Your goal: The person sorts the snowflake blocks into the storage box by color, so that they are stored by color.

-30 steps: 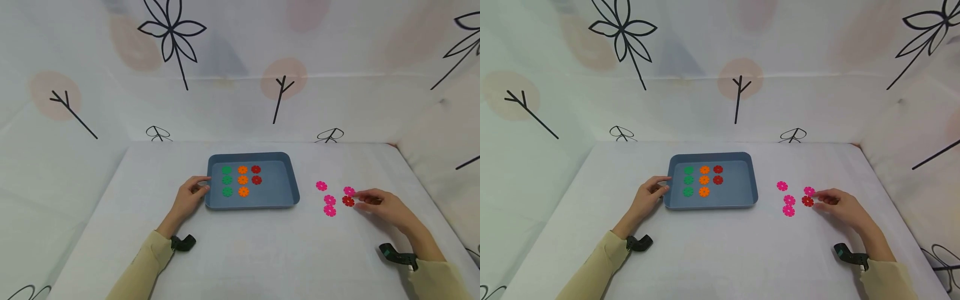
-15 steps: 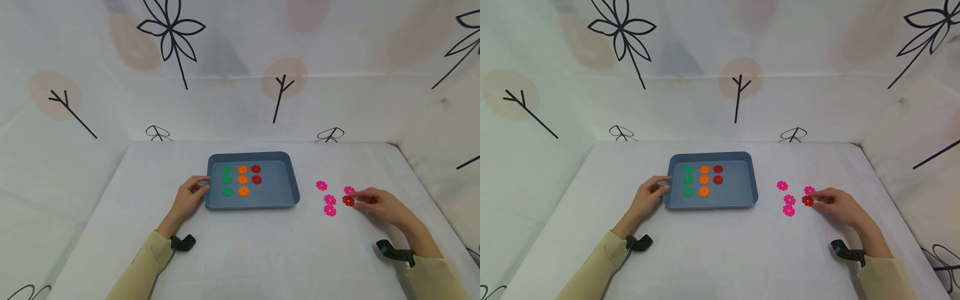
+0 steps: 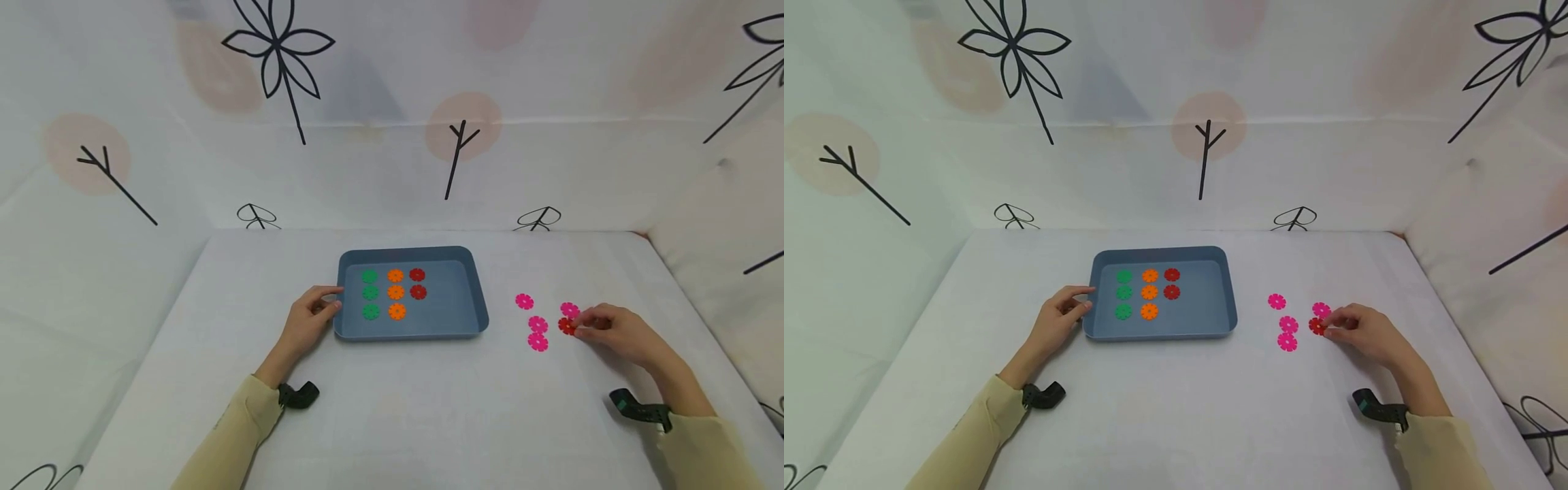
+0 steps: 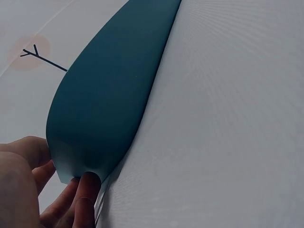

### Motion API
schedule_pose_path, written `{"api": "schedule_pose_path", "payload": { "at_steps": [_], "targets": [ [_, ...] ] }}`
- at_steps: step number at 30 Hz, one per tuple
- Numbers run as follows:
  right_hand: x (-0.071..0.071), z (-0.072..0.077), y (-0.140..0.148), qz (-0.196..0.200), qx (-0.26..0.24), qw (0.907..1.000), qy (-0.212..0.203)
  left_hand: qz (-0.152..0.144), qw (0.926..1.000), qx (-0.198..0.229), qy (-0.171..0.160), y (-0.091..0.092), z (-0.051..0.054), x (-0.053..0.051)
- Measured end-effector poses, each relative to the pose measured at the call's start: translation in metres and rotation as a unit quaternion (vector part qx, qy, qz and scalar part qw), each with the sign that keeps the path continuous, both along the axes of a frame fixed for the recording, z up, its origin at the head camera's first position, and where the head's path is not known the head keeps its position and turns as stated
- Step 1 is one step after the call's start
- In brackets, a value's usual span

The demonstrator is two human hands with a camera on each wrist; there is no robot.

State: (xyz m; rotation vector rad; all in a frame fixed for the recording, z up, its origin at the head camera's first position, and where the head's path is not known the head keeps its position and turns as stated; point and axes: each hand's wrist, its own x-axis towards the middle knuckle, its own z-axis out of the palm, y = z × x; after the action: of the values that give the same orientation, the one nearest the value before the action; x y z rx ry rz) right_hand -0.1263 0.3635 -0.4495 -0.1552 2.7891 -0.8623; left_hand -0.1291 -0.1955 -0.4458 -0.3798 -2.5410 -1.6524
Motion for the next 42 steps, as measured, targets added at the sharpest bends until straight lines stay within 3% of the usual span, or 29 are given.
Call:
{"api": "schedule_pose_path", "payload": {
  "at_steps": [13, 20, 32, 42],
  "targets": [
    [-0.0021, 0.0038, -0.0042, 0.030, -0.016, 0.9994, 0.003, 0.005, 1.0000, -0.001, -0.002, 0.0008, 0.0014, -0.0009],
    [-0.0028, 0.0043, -0.0015, 0.037, -0.024, 0.9989, -0.017, 0.001, 1.0000, 0.002, -0.002, 0.0009, 0.0018, -0.0005],
    [-0.0027, 0.0039, -0.0014, 0.032, -0.035, 0.9986, -0.025, -0.001, 1.0000, 0.003, -0.007, 0.0013, 0.0033, 0.0009],
    [-0.0020, 0.0032, -0.0014, 0.020, -0.088, 0.9942, -0.058, 0.001, 1.0000, 0.002, -0.007, 0.0015, 0.0037, 0.0016]
  ]
}}
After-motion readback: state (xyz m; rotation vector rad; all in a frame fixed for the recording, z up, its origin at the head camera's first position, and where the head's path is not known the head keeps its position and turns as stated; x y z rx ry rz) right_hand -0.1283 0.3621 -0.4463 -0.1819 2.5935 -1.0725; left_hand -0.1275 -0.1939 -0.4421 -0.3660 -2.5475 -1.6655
